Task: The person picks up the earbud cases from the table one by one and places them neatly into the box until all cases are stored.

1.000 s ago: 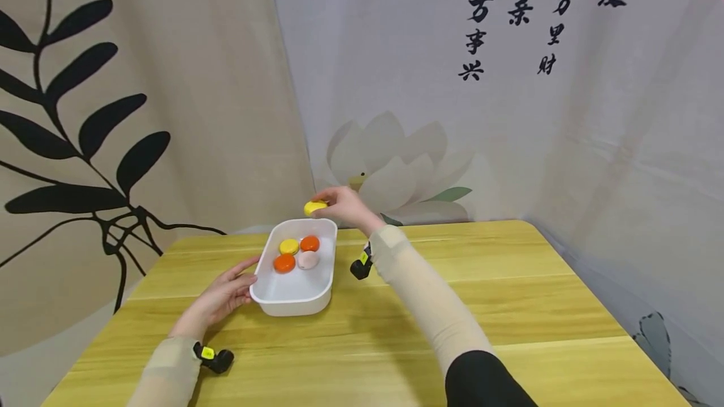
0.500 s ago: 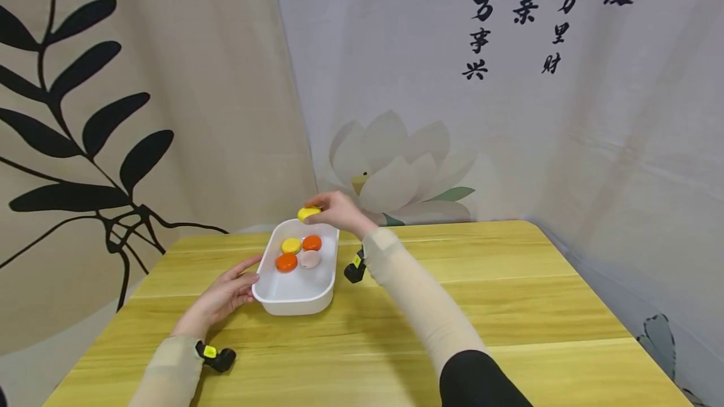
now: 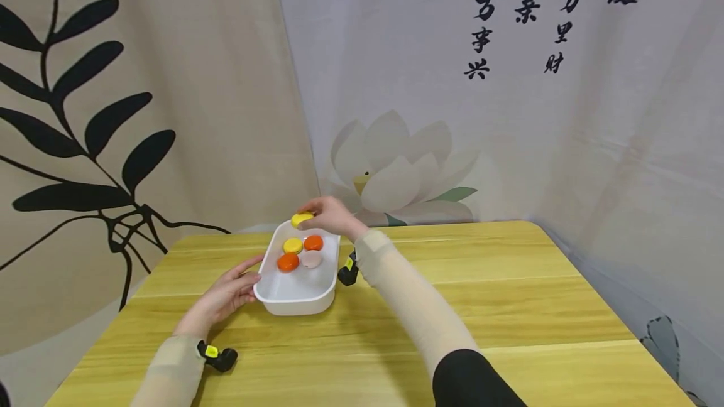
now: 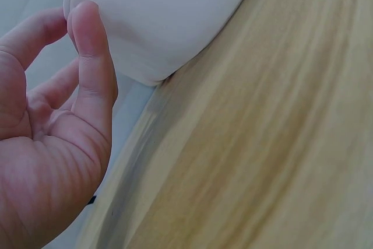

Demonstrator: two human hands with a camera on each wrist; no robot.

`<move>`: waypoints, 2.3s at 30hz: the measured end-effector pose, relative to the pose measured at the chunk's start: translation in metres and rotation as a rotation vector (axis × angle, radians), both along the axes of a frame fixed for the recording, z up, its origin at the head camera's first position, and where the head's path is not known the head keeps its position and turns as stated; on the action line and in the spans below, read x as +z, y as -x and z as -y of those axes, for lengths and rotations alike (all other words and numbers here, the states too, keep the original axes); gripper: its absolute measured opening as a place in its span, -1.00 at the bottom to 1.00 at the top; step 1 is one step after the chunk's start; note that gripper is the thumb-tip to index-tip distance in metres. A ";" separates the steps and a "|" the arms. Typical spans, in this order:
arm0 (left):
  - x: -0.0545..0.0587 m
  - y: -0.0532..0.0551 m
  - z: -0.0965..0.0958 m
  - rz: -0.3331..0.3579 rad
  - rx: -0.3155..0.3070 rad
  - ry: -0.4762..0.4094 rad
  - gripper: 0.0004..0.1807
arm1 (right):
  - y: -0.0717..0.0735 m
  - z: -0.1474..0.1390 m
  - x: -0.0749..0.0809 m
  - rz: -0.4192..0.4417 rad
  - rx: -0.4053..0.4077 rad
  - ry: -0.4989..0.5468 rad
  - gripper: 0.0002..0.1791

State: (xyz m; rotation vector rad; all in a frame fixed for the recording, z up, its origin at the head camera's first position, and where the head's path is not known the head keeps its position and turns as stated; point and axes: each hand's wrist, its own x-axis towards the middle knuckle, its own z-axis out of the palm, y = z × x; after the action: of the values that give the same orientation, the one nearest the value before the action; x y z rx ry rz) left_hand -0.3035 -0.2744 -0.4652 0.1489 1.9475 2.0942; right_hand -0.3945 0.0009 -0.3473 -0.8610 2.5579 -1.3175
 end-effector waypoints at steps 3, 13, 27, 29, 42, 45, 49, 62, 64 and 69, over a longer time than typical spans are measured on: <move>0.000 0.000 0.001 -0.003 0.001 0.003 -0.27 | 0.001 0.005 -0.003 0.017 -0.003 -0.003 -0.60; 0.000 -0.001 0.001 0.007 0.006 0.007 -0.26 | 0.002 0.019 -0.013 0.038 -0.001 -0.015 -0.62; -0.001 0.001 0.004 -0.002 -0.006 -0.003 -0.28 | 0.010 0.033 -0.032 0.107 0.014 -0.039 -0.59; -0.002 0.001 0.003 -0.006 -0.005 0.004 -0.28 | 0.011 0.034 -0.034 0.108 0.024 -0.037 -0.58; -0.001 0.000 -0.001 0.008 0.000 -0.020 -0.28 | 0.003 0.040 -0.045 0.093 0.051 -0.138 -0.58; -0.001 0.000 0.000 0.003 -0.005 -0.023 -0.29 | 0.002 0.042 -0.049 0.076 0.063 -0.143 -0.60; -0.002 0.001 0.001 -0.005 -0.010 -0.020 -0.29 | 0.003 0.044 -0.053 0.037 0.077 -0.155 -0.62; -0.003 0.003 0.003 -0.011 -0.013 -0.023 -0.30 | 0.002 0.048 -0.058 -0.012 0.134 -0.225 -0.59; -0.003 0.002 0.003 -0.010 -0.010 -0.027 -0.30 | 0.002 0.048 -0.059 -0.017 0.144 -0.235 -0.61; -0.003 0.002 0.003 -0.011 -0.007 -0.029 -0.30 | 0.002 0.050 -0.059 -0.007 0.173 -0.237 -0.62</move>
State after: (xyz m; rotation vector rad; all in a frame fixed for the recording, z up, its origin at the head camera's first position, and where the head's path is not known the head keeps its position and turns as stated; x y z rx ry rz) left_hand -0.3051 -0.2779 -0.4680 0.1738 1.9208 2.1220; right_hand -0.3966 -0.0486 -0.4067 -1.0116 2.5115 -0.9421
